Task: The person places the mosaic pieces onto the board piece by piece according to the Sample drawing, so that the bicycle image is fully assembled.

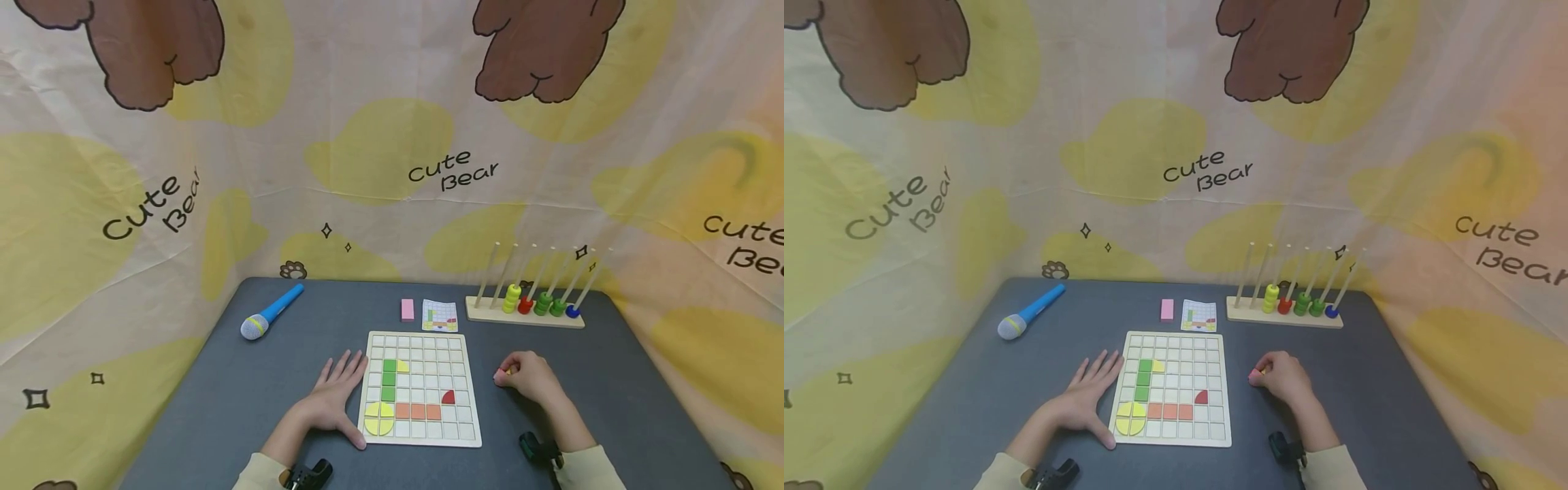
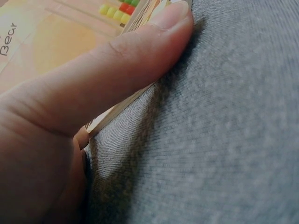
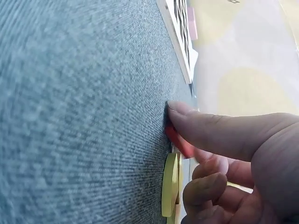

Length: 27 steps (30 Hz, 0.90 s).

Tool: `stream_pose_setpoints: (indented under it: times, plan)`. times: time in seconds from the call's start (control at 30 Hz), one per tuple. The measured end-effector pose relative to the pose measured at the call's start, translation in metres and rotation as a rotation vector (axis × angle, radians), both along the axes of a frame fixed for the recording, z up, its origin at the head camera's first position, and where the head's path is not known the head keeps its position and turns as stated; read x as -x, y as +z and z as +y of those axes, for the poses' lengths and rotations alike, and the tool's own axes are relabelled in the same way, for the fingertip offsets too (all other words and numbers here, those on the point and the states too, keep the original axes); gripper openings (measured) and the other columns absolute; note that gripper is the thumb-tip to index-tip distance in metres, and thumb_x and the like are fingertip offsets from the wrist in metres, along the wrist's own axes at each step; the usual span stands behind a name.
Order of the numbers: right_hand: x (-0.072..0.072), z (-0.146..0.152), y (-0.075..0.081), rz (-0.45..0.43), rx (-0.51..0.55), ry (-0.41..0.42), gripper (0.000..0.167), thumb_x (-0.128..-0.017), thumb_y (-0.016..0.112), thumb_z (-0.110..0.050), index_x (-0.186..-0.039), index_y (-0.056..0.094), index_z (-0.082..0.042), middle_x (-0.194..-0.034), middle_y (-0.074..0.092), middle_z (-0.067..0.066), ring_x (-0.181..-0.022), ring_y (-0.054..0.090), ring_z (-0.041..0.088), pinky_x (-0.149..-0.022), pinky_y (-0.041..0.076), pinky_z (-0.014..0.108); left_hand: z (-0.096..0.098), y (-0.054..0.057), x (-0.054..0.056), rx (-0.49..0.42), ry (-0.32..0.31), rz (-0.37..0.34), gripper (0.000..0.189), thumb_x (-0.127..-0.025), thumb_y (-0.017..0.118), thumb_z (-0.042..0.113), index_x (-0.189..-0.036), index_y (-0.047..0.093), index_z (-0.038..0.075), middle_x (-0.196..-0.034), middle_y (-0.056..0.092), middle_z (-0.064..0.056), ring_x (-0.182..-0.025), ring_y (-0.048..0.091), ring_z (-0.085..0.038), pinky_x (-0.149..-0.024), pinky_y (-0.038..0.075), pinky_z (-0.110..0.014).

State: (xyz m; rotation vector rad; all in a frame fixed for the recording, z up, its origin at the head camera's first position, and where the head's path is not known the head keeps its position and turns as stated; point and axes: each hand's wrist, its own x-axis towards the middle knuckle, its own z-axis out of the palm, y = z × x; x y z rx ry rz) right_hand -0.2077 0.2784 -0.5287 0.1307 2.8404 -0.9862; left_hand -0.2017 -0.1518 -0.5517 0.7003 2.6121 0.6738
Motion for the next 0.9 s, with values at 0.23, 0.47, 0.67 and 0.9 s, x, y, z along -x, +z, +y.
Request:
stream_pose_setpoints:
  times: [0.23, 0.47, 0.67, 0.9]
  plan:
    - [0.0, -0.004, 0.002, 0.031, 0.069, 0.017, 0.023, -0.082, 0.085, -0.02, -0.088, 0.067, -0.008, -0.077, 0.059, 0.004, -0.072, 0.052, 0.019, -0.061, 0.042, 0.029, 0.001, -0.002, 0.001, -0.018, -0.002, -0.001, 0.152, -0.05, 0.088, 0.074, -0.164, 0.008, 0.013, -0.172, 0.0, -0.008, -0.157, -0.009, -0.034, -0.121, -0.007, -0.064]
    - [-0.001, -0.01, 0.011, 0.051, 0.162, 0.022, 0.023, -0.084, 0.084, -0.025, -0.094, 0.071, -0.008, -0.078, 0.063, 0.003, -0.067, 0.056, 0.018, -0.058, 0.05, 0.027, 0.0, -0.003, 0.001, -0.055, -0.009, 0.002, 0.152, -0.05, 0.088, 0.073, -0.164, 0.009, 0.012, -0.171, 0.001, -0.011, -0.157, -0.009, -0.037, -0.12, -0.009, -0.065]
    - [-0.004, -0.019, 0.021, 0.077, 0.175, 0.041, 0.02, -0.086, 0.082, -0.022, -0.099, 0.075, -0.009, -0.08, 0.067, 0.002, -0.068, 0.057, 0.017, -0.059, 0.051, 0.027, -0.001, -0.005, 0.002, -0.065, -0.014, -0.001, 0.152, -0.05, 0.087, 0.075, -0.164, 0.007, 0.013, -0.171, -0.001, -0.01, -0.157, -0.011, -0.036, -0.12, -0.01, -0.065]
    - [-0.008, -0.035, 0.025, 0.06, 0.198, 0.094, 0.016, -0.09, 0.077, -0.011, -0.106, 0.078, -0.011, -0.086, 0.07, 0.002, -0.069, 0.057, 0.019, -0.056, 0.05, 0.027, -0.002, -0.005, 0.001, -0.056, -0.017, -0.005, 0.152, -0.051, 0.087, 0.074, -0.164, 0.007, 0.013, -0.171, 0.0, -0.011, -0.156, -0.01, -0.037, -0.12, -0.009, -0.066]
